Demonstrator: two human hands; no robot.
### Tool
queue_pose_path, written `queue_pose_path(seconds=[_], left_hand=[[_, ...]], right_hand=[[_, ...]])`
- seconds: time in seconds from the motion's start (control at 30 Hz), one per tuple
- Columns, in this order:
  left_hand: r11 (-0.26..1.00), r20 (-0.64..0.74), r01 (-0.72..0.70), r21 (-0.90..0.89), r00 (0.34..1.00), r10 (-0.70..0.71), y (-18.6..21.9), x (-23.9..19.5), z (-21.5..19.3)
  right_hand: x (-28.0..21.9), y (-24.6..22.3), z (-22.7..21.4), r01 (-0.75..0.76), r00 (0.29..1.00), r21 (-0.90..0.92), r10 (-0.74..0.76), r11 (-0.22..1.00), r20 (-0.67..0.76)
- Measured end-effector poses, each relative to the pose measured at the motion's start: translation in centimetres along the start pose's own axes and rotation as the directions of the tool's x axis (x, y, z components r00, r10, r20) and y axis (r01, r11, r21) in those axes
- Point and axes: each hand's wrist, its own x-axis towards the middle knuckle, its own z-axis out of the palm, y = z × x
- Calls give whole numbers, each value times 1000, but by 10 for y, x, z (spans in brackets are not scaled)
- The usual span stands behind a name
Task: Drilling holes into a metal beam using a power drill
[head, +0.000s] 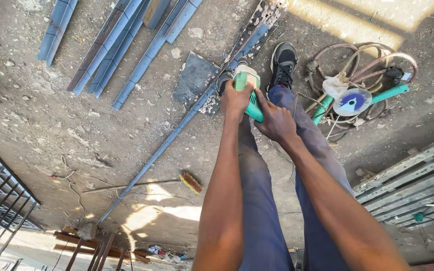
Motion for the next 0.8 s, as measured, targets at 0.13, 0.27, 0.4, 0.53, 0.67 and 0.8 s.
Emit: queue_pose_path(seconds=[0.13, 0.27, 0.4, 0.53, 0.67, 0.8], left_hand=[[1000, -4, 21, 15, 1000, -21, 9, -11, -3], [1000, 4, 27, 16, 1000, -27, 15, -17, -8], [1000, -11, 16, 19, 1000, -16, 8, -9, -1], [1000, -5, 11, 18, 1000, -11, 5, -7, 1], [1000, -19, 1, 4, 1000, -1, 5, -12, 3], [1000, -32, 1, 15, 999, -1, 9, -19, 1]], right_hand=[[-1, 2, -1, -1, 1000, 36, 1, 999, -10], [1, 5, 1, 0, 1000, 44, 1, 999, -27], [0, 1, -2, -3, 1000, 44, 4, 999, -28], [-2, -1, -5, -11, 1000, 40, 11, 999, -6], [-4, 3, -3, 0, 999, 24, 0, 1000, -34], [-3, 9, 3, 13, 999, 18, -12, 1000, -48]])
